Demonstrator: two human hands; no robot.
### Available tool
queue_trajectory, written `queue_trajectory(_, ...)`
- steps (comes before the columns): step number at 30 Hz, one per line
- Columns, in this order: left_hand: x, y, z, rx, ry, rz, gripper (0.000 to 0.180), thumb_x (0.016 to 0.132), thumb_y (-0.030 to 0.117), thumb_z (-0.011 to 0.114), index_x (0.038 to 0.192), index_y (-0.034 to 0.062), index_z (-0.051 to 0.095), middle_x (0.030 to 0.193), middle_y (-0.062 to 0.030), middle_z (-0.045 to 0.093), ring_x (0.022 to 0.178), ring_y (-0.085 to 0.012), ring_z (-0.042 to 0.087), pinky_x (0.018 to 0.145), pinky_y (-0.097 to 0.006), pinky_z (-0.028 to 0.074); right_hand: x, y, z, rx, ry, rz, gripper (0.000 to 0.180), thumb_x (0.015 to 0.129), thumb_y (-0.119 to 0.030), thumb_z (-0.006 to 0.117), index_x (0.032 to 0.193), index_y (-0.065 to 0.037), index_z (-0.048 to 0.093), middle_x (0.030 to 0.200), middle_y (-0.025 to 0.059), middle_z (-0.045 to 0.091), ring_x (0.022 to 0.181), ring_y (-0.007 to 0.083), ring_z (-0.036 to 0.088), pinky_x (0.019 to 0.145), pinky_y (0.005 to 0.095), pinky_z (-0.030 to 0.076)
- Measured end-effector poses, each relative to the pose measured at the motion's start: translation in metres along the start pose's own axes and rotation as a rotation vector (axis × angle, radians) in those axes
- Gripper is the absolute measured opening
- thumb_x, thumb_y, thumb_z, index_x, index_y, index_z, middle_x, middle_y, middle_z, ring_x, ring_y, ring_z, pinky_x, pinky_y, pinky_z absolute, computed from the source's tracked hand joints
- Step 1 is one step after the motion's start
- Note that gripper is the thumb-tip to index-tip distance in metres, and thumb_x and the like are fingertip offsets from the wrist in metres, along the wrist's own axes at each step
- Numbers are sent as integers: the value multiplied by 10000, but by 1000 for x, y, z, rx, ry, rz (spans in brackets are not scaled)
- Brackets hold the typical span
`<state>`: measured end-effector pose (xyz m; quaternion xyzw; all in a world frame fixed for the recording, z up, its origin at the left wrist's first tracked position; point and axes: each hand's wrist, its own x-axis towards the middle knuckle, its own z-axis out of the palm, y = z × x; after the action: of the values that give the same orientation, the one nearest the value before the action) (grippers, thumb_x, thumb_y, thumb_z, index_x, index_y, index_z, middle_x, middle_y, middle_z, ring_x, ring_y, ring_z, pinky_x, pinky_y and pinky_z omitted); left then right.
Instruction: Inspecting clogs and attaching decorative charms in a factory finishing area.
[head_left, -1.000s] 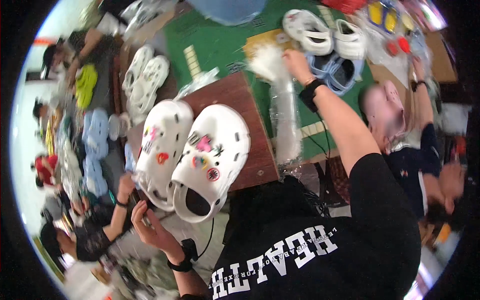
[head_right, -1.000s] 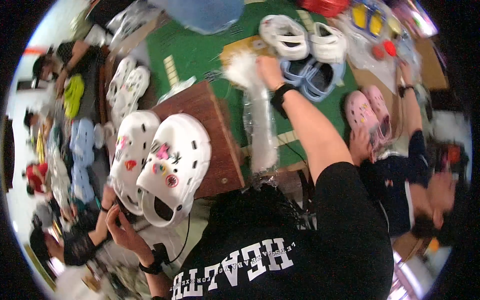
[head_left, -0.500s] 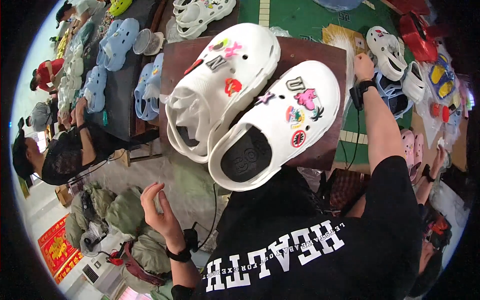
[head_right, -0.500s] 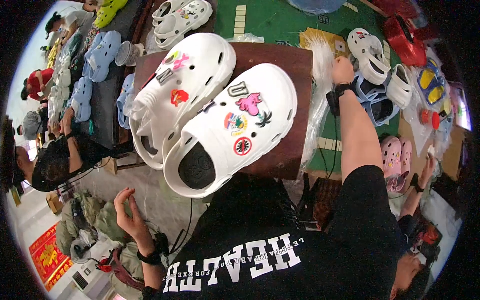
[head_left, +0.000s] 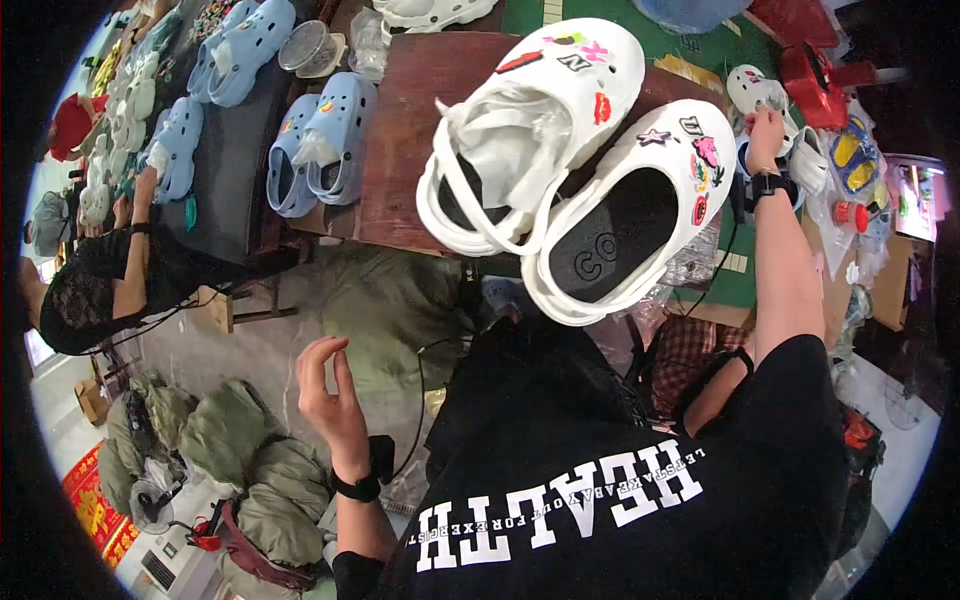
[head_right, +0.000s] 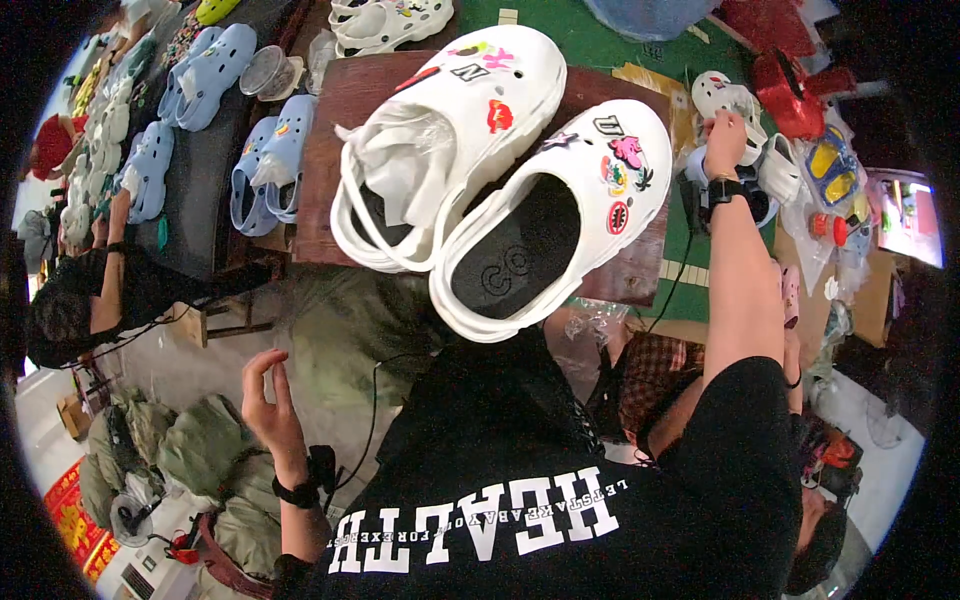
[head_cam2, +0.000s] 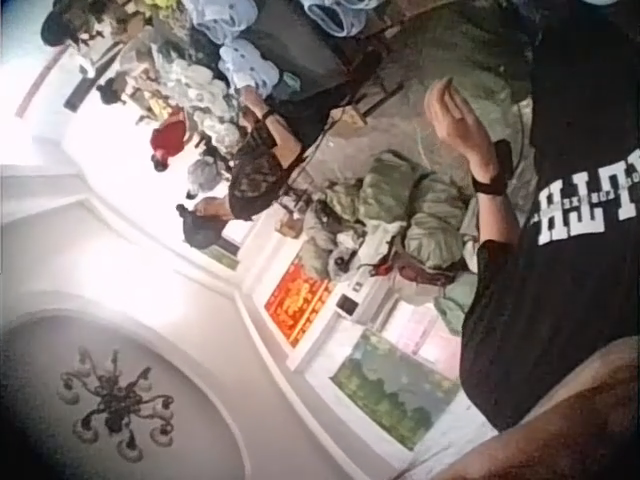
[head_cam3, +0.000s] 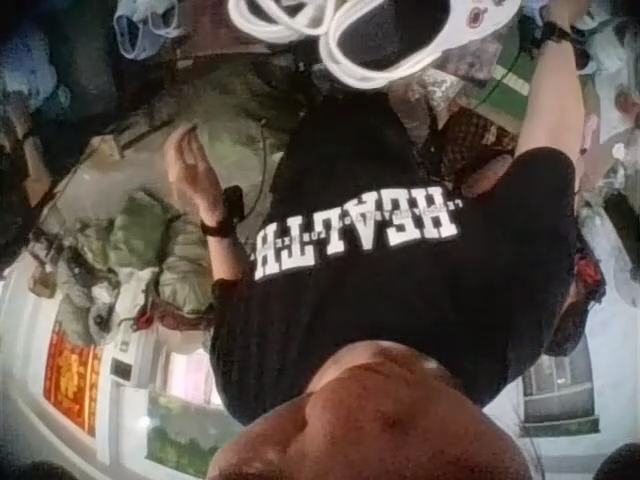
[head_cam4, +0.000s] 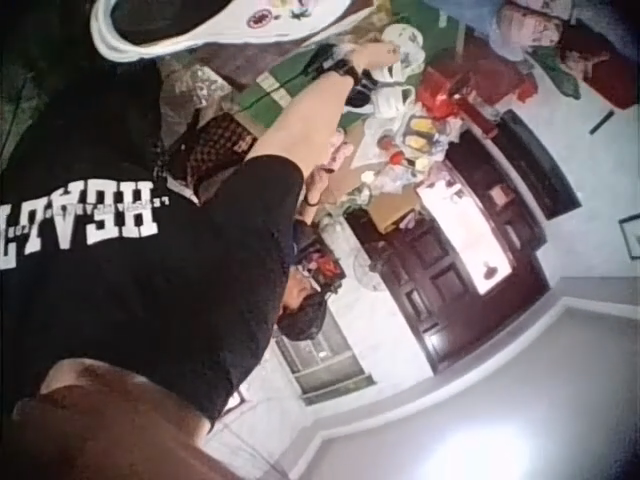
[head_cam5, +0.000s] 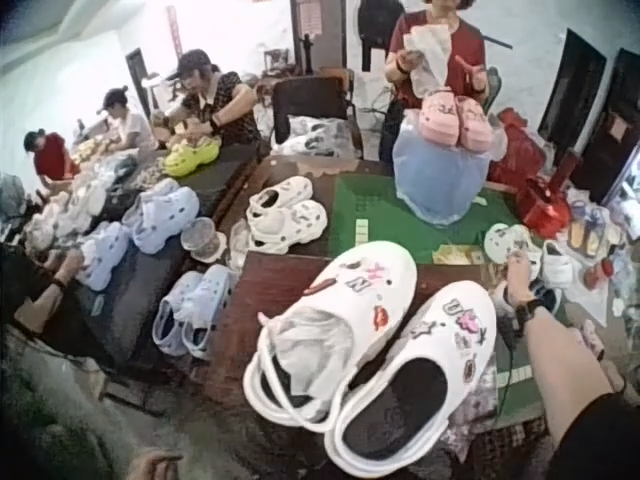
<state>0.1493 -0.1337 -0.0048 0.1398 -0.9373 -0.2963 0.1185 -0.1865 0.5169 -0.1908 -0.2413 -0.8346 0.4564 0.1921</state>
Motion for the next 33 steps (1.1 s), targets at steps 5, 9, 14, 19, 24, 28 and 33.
queue_trajectory(5, -3, -10, -2, -51, -16, -18, 111, 869, -39, 614, 954, 25, 647, 981, -111, 663, 970, -269, 621, 865, -355, 474, 1, -53, -18, 60, 20, -13, 225, 918, -239, 543, 915, -50, 665, 779, 44, 679, 718, 155, 629, 670, 294, 484)
queue_trajectory(9, -6, -20, -3, -93, -19, -28, 115, 868, -44, 605, 951, 24, 645, 970, -101, 666, 957, -263, 622, 859, -354, 475, -3, -98, -46, 194, -124, 86, 213, 921, -206, 541, 946, -22, 645, 841, 62, 693, 818, 175, 662, 736, 304, 502)
queue_trajectory(14, -10, -35, -2, -144, -22, -49, 110, 870, -45, 596, 947, 17, 643, 952, -103, 666, 933, -265, 625, 849, -356, 477, -14, -138, -66, -23, -255, -328, 203, 938, -181, 533, 1032, -17, 606, 946, 102, 686, 913, 223, 663, 844, 352, 537)
queue_trajectory(19, -7, -38, 5, -154, -49, -36, 105, 915, -12, 562, 970, 0, 650, 962, -96, 675, 910, -213, 632, 843, -305, 475, -2, -164, -84, 113, -469, 23, 214, 949, -192, 533, 1034, -8, 600, 988, 111, 685, 927, 227, 657, 844, 356, 538)
queue_trajectory(24, -4, -39, 19, -270, -52, -32, 96, 919, 3, 572, 972, -1, 651, 964, -97, 674, 907, -210, 632, 837, -303, 476, 29, -158, -146, -319, -620, -466, 178, 935, -125, 524, 1035, -5, 610, 1074, 121, 663, 963, 221, 653, 842, 319, 548)
queue_trajectory(28, -6, -44, 18, -235, -49, -42, 91, 926, 18, 577, 974, -4, 651, 967, -91, 673, 912, -201, 632, 844, -299, 475, 1, -199, -124, 625, -213, -192, 245, 955, -161, 505, 1110, 0, 605, 1090, 126, 668, 932, 221, 667, 867, 281, 489)
queue_trajectory(33, 12, -27, 25, -330, -60, -39, 93, 932, 22, 571, 975, -7, 648, 959, -81, 674, 910, -192, 631, 851, -297, 473, 37, -221, -218, 770, -524, -236, 253, 931, -217, 558, 1115, -52, 615, 840, 5, 620, 664, 75, 530, 622, 231, 427)
